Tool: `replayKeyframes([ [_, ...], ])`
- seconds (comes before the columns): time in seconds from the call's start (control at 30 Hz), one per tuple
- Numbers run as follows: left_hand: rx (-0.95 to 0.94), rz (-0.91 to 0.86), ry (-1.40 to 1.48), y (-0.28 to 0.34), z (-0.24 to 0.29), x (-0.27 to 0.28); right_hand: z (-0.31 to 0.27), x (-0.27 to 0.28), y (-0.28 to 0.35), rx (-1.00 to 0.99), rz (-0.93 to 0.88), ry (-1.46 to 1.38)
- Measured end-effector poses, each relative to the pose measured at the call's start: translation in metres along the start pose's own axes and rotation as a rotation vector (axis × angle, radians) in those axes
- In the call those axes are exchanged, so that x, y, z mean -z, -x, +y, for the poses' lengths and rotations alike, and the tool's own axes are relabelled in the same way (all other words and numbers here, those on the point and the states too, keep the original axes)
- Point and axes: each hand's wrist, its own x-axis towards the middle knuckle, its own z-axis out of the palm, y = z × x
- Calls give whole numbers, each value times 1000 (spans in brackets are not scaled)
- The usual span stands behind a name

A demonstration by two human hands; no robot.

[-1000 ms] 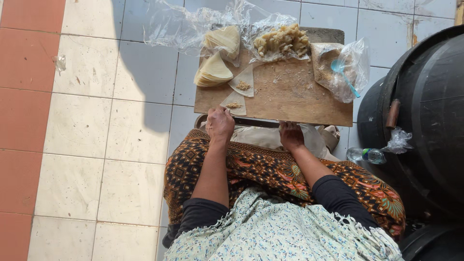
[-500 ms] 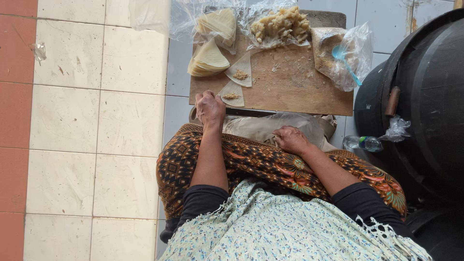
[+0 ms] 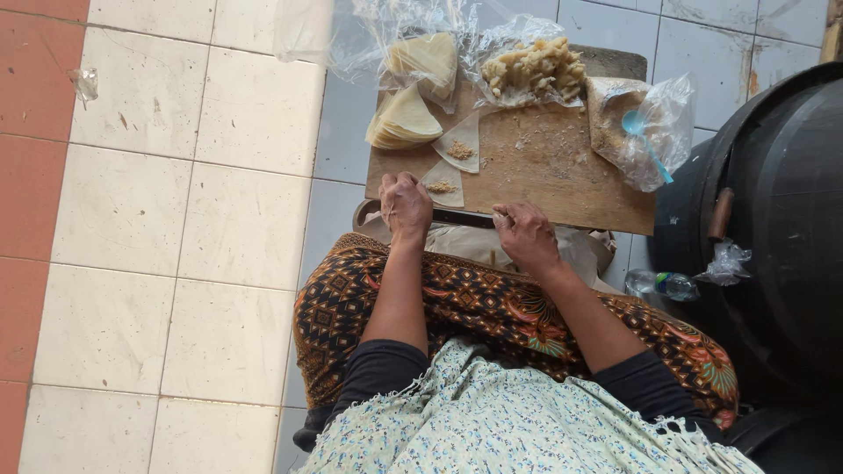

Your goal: The person places small portions of filling onto triangular wrappers on a wooden board and folds them by hand into small parcels before placing them into a plastic bag.

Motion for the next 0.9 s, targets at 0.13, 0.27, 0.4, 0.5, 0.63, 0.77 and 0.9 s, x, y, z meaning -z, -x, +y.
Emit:
replayKeyframes([
  [0.13, -17, 14, -7, 1, -1, -6, -43, -23, -28, 5, 183, 55],
  [0.27, -19, 20, 46, -3, -3, -7, -58, -48, -37, -125, 87, 102],
  [0.4, 9, -78, 184, -8, -4, -3, -55, -61, -39, -123, 100, 82],
  [0.5, 3, -139, 260, -10, 0, 1, -54, -62, -40, -145, 104, 59],
  [0.63, 31, -193, 271, -10, 6, 3, -58, -61, -37, -112, 164, 272],
  [0.77, 30, -210, 267, -9, 9, 8, -60, -64, -38, -129, 132, 220],
  [0.9, 33, -214, 206, -7, 14, 16, -58, -67, -42, -134, 130, 154],
])
